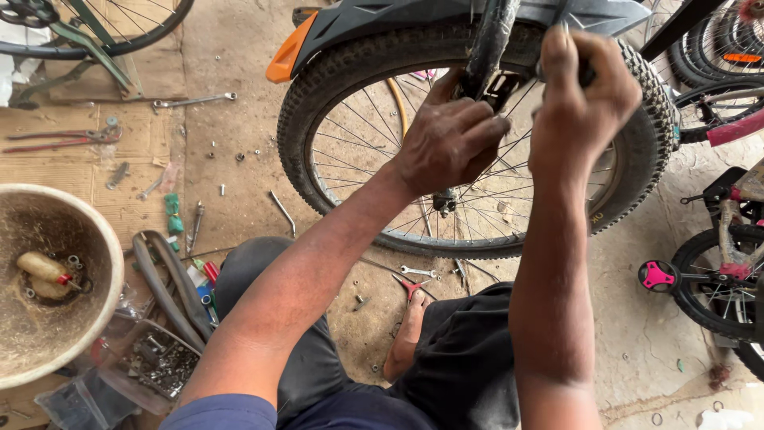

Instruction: The person repairs a bicycle brake assembly by hand using a wrench and a screwdriver to tighten components on the front fork.

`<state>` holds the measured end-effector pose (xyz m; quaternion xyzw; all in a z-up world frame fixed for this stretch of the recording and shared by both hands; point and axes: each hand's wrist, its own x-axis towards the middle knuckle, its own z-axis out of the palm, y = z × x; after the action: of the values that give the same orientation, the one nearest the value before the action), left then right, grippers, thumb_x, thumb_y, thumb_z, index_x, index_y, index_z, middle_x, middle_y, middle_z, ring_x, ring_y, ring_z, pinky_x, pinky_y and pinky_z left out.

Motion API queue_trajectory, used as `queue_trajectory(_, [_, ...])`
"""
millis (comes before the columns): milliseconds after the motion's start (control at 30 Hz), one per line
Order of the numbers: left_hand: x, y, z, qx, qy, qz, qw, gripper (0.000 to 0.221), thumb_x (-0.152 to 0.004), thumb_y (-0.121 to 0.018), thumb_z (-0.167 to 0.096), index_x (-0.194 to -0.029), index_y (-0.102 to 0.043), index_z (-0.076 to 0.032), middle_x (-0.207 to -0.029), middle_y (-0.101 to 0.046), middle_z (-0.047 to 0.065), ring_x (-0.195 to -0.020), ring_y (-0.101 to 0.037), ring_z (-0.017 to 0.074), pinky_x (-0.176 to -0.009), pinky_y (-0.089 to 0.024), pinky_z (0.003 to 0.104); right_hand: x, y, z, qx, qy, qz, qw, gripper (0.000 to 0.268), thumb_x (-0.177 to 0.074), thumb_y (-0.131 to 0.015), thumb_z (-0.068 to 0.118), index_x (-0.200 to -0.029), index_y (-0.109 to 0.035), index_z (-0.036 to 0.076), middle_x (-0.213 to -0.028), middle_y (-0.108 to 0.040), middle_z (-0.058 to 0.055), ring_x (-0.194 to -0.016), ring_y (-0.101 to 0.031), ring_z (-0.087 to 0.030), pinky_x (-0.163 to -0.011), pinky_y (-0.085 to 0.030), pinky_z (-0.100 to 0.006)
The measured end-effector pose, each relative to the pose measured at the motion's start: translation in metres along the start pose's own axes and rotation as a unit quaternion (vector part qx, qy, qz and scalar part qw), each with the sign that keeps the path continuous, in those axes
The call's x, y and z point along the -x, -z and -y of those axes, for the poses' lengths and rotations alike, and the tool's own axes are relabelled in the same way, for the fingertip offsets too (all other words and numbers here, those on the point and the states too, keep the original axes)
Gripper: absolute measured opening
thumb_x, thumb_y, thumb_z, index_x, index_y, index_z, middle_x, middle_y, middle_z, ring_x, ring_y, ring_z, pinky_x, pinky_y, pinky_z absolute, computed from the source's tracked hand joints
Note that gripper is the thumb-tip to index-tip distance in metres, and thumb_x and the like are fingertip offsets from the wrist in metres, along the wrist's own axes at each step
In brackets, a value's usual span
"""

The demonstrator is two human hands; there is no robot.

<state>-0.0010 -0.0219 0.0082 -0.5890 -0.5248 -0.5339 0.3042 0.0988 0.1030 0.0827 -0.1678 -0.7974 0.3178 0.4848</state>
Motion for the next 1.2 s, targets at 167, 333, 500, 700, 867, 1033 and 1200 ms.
queue_trajectory(167, [0.004, -0.006, 0.01, 0.174, 0.189, -0.056, 0.965, 0.028, -0.102, -0.068, -0.039, -0.102, -0.066, -0.011, -0.083, -0.067, 0.003, -0.071, -0.065, 0.0125, -0.065, -0.057, 0.03, -0.012, -0.013, -0.018, -0.028, 0.103, -0.009, 0.994, 0.027, -0.114, -0.074, 0.023, -0.096, -0.071, 0.003, -0.09, -0.065, -0.004, -0.08, -0.06, -0.011, -0.072, -0.052, -0.027])
queue_trajectory(333, [0.01, -0.009, 0.018, 0.199, 0.349, -0.094, 0.911, 0.052, -0.093, -0.073, -0.059, -0.101, -0.062, -0.009, -0.081, -0.067, 0.001, -0.069, -0.066, 0.0087, -0.06, -0.055, 0.026, 0.023, 0.006, -0.019, -0.128, -0.094, -0.032, 0.987, 0.028, -0.109, -0.067, 0.027, -0.089, -0.069, 0.007, -0.076, -0.056, 0.001, -0.059, -0.043, -0.006, -0.049, -0.035, -0.024])
queue_trajectory(500, [0.006, -0.007, 0.014, 0.193, 0.331, -0.07, 0.921, 0.051, -0.094, -0.075, -0.058, -0.102, -0.067, -0.009, -0.091, -0.066, 0.003, -0.075, -0.065, 0.0108, -0.064, -0.057, 0.028, 0.079, 0.028, -0.012, -0.192, -0.359, 0.067, 0.911, 0.024, -0.106, -0.063, 0.025, -0.093, -0.069, 0.005, -0.07, -0.056, -0.001, -0.051, -0.043, -0.007, -0.043, -0.033, -0.024])
queue_trajectory(700, [0.005, -0.005, 0.016, 0.289, 0.36, -0.076, 0.884, 0.047, -0.1, -0.066, -0.056, -0.105, -0.067, -0.009, -0.093, -0.069, 0.001, -0.08, -0.068, 0.0102, -0.067, -0.058, 0.027, 0.082, 0.045, -0.017, -0.407, -0.447, 0.063, 0.794, 0.019, -0.101, -0.058, 0.013, -0.115, -0.058, 0.0, -0.091, -0.064, -0.008, -0.068, -0.057, -0.015, -0.056, -0.047, -0.027])
queue_trajectory(867, [0.029, -0.027, 0.017, 0.429, 0.509, -0.163, 0.728, 0.044, -0.106, -0.05, -0.045, -0.089, -0.063, -0.006, -0.078, -0.066, 0.006, -0.065, -0.065, 0.0144, -0.063, -0.059, 0.032, 0.085, 0.046, -0.034, -0.496, -0.452, -0.004, 0.742, 0.027, -0.1, -0.057, 0.013, -0.122, -0.06, -0.001, -0.102, -0.063, -0.014, -0.086, -0.059, -0.019, -0.067, -0.051, -0.027])
queue_trajectory(1033, [0.052, -0.03, -0.003, 0.228, 0.49, -0.152, 0.827, 0.019, -0.103, -0.058, -0.027, -0.099, -0.058, -0.008, -0.083, -0.061, 0.002, -0.066, -0.053, 0.0101, -0.059, -0.049, 0.03, 0.096, 0.038, -0.054, -0.506, -0.483, 0.0, 0.715, 0.027, -0.103, -0.058, 0.017, -0.123, -0.061, -0.002, -0.097, -0.06, -0.011, -0.081, -0.059, -0.018, -0.062, -0.049, -0.025])
queue_trajectory(1200, [0.048, 0.0, -0.028, 0.189, 0.459, -0.057, 0.866, 0.022, -0.098, -0.065, -0.027, -0.094, -0.056, -0.006, -0.079, -0.058, 0.003, -0.063, -0.053, 0.0096, -0.052, -0.049, 0.029, 0.107, 0.03, -0.05, -0.493, -0.499, 0.015, 0.713, 0.027, -0.104, -0.065, 0.024, -0.115, -0.062, -0.001, -0.082, -0.059, -0.007, -0.071, -0.059, -0.017, -0.051, -0.044, -0.023])
